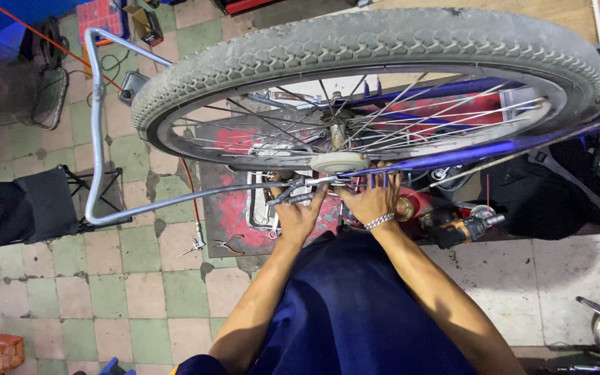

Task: The person works on the rear wheel hub of a bicycle mounted on a repair stand. They use a wrench to tighten bolts on the hub and a power drill to adjust components on the wheel axle. The person also handles a small white plastic part near the wheel.

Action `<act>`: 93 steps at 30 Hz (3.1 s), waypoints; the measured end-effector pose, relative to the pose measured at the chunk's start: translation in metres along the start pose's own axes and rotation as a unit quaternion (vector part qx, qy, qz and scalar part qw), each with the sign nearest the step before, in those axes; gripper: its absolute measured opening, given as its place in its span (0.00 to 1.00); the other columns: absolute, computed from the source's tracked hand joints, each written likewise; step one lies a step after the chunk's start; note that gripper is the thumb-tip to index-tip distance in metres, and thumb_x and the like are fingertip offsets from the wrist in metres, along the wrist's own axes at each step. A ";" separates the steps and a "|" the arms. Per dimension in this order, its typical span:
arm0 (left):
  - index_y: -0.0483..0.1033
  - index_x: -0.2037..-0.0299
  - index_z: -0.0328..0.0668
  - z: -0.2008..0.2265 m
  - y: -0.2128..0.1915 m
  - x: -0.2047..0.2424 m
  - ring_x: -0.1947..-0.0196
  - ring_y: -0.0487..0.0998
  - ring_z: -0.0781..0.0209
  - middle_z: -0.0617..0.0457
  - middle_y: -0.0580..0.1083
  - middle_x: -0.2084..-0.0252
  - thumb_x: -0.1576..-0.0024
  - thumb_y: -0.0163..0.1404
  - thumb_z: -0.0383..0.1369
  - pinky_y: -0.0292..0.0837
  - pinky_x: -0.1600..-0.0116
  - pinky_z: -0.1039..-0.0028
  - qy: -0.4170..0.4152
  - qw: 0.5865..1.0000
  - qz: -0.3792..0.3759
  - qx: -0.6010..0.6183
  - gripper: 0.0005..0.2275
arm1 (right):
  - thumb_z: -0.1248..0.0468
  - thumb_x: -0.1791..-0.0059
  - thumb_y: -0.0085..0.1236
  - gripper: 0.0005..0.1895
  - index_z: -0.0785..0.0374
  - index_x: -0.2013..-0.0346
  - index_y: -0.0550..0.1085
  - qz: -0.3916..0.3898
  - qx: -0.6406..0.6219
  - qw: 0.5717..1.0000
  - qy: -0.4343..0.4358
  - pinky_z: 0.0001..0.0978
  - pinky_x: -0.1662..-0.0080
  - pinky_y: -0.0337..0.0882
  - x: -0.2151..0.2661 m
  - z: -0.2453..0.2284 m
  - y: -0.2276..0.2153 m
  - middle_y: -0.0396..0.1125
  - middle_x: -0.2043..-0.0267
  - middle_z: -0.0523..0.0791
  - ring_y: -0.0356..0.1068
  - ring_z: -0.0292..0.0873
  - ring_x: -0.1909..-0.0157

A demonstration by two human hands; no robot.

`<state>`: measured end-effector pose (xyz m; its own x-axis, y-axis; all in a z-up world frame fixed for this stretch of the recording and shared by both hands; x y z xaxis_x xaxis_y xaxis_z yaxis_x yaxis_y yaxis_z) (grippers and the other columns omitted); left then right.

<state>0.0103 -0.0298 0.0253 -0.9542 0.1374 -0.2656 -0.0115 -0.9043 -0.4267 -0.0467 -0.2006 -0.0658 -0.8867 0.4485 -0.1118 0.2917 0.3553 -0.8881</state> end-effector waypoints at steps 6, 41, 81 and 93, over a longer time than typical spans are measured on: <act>0.64 0.42 0.27 -0.003 -0.014 0.004 0.52 0.75 0.45 0.38 0.72 0.51 0.46 0.66 0.35 0.72 0.46 0.61 0.052 0.996 -0.070 -0.031 0.29 | 0.26 0.63 0.60 0.64 0.78 0.34 0.61 -0.002 -0.014 0.999 -0.032 0.67 0.30 0.41 0.007 0.011 0.010 0.54 0.32 0.71 0.50 0.71 0.28; 0.65 0.44 0.31 0.011 -0.018 -0.017 0.52 0.73 0.48 0.42 0.72 0.51 0.45 0.64 0.31 0.70 0.44 0.62 0.072 0.990 -0.116 0.039 0.24 | 0.27 0.64 0.66 0.54 0.71 0.43 0.72 0.109 -0.131 0.985 0.033 0.63 0.32 0.52 0.000 -0.023 -0.038 0.68 0.41 0.59 0.62 0.64 0.35; 0.65 0.51 0.32 0.030 -0.002 -0.055 0.55 0.80 0.41 0.36 0.73 0.53 0.44 0.62 0.35 0.78 0.53 0.60 0.293 0.934 -0.201 0.047 0.20 | 0.46 0.59 0.69 0.39 0.70 0.45 0.70 0.149 -0.143 0.978 0.010 0.63 0.29 0.47 0.000 -0.037 -0.029 0.67 0.44 0.56 0.61 0.62 0.35; 0.66 0.40 0.29 0.060 -0.007 -0.058 0.45 0.76 0.38 0.37 0.74 0.47 0.51 0.63 0.30 0.71 0.38 0.56 0.212 0.960 -0.163 -0.088 0.29 | 0.42 0.64 0.70 0.44 0.68 0.44 0.71 0.111 -0.132 0.984 0.042 0.62 0.30 0.47 -0.009 -0.042 -0.037 0.68 0.43 0.56 0.61 0.62 0.35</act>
<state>0.0475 -0.0553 0.0951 -0.7010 0.5874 -0.4045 -0.2035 -0.7083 -0.6759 -0.0343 -0.1832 -0.0131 -0.7611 0.6014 -0.2430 0.5677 0.4364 -0.6981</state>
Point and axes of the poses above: each hand's wrist, its own x-axis away from the middle knuckle, its own y-axis out of the palm, z = x × y, the point moved 3 cm from there along -x, towards the middle knuckle
